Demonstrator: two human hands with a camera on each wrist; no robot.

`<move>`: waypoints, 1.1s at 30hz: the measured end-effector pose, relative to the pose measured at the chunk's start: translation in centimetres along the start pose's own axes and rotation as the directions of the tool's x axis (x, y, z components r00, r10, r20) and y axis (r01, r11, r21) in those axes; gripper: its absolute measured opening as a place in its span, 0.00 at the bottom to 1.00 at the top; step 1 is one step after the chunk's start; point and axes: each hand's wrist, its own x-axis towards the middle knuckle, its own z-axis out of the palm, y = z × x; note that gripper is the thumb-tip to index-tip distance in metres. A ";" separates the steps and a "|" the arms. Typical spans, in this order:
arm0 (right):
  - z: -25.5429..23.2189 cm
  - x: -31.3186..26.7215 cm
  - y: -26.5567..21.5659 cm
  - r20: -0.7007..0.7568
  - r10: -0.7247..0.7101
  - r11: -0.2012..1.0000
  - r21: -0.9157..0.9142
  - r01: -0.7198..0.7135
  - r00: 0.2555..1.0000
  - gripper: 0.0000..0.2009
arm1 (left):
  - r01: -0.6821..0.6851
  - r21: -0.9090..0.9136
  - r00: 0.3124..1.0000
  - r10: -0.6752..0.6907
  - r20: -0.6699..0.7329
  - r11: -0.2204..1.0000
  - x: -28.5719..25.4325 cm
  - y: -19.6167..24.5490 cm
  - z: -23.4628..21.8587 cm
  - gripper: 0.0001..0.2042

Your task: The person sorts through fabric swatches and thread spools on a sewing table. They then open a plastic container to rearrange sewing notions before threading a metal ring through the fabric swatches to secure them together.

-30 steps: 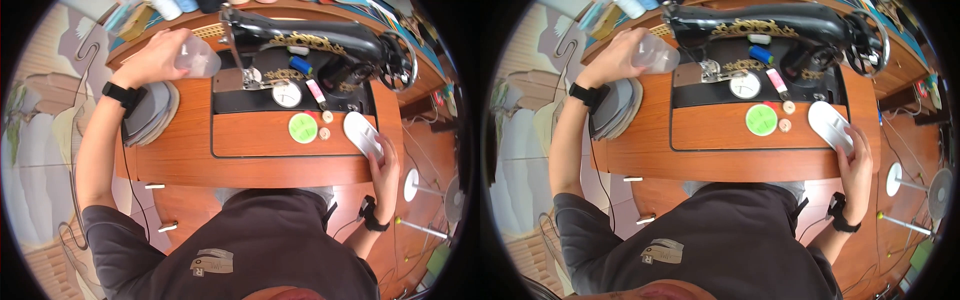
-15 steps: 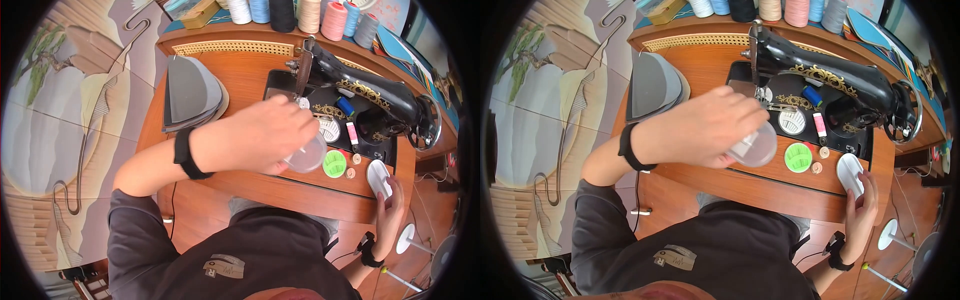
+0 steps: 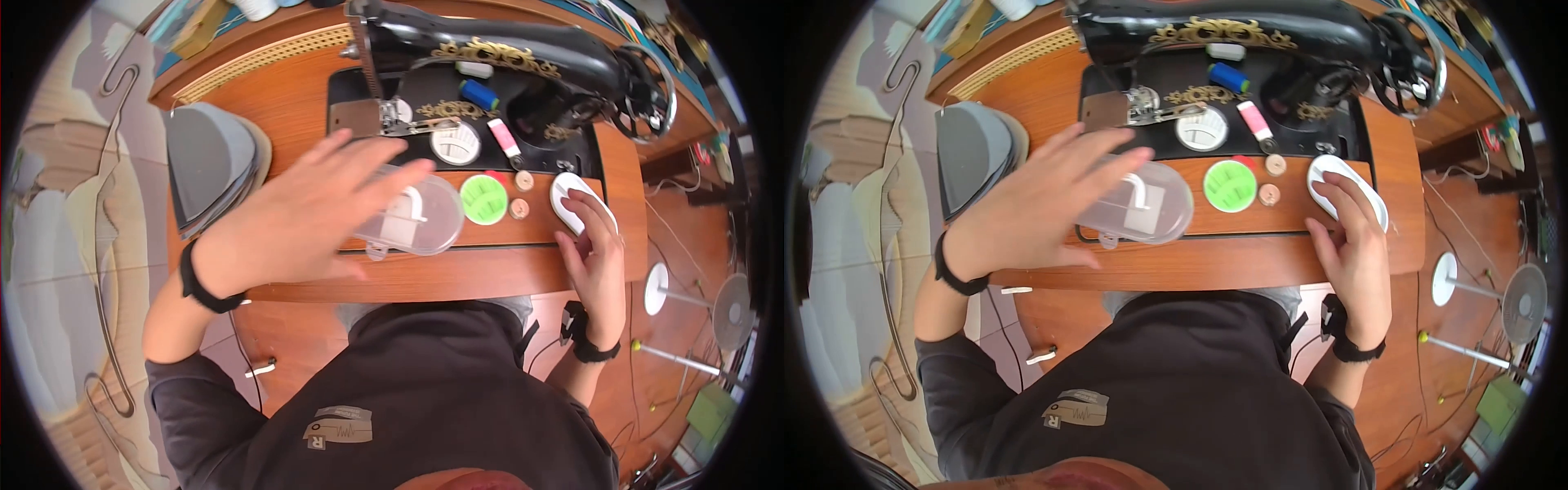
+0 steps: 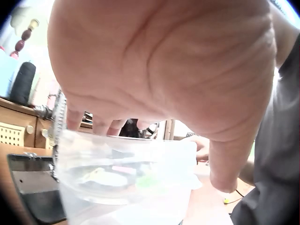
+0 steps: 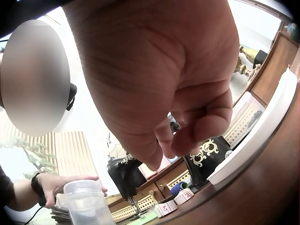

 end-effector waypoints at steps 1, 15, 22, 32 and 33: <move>-0.1 -0.1 -0.1 0.009 0.001 1.000 0.007 -0.001 1.000 0.22 | 0.039 -0.002 0.999 -0.039 0.023 0.999 -0.5 -0.2 -0.3 0.52; 2.0 1.7 -5.0 0.222 -0.215 0.936 0.324 0.136 0.951 0.27 | 0.182 -0.279 0.962 -0.230 -0.150 0.943 -2.4 0.4 4.2 0.41; 4.6 2.6 -6.0 0.188 -0.241 0.922 0.351 0.164 0.952 0.32 | 0.123 -0.479 0.921 -0.280 -0.272 0.869 -2.7 0.0 6.1 0.42; 5.2 3.8 -7.4 0.148 -0.398 0.911 0.177 0.371 0.905 0.38 | 0.163 -0.531 0.876 -0.370 -0.311 0.832 -2.5 0.8 7.8 0.41; 5.4 3.8 -7.5 0.142 -0.418 0.907 0.126 0.403 0.897 0.38 | 0.163 -0.519 0.874 -0.366 -0.318 0.839 -2.4 0.9 7.7 0.41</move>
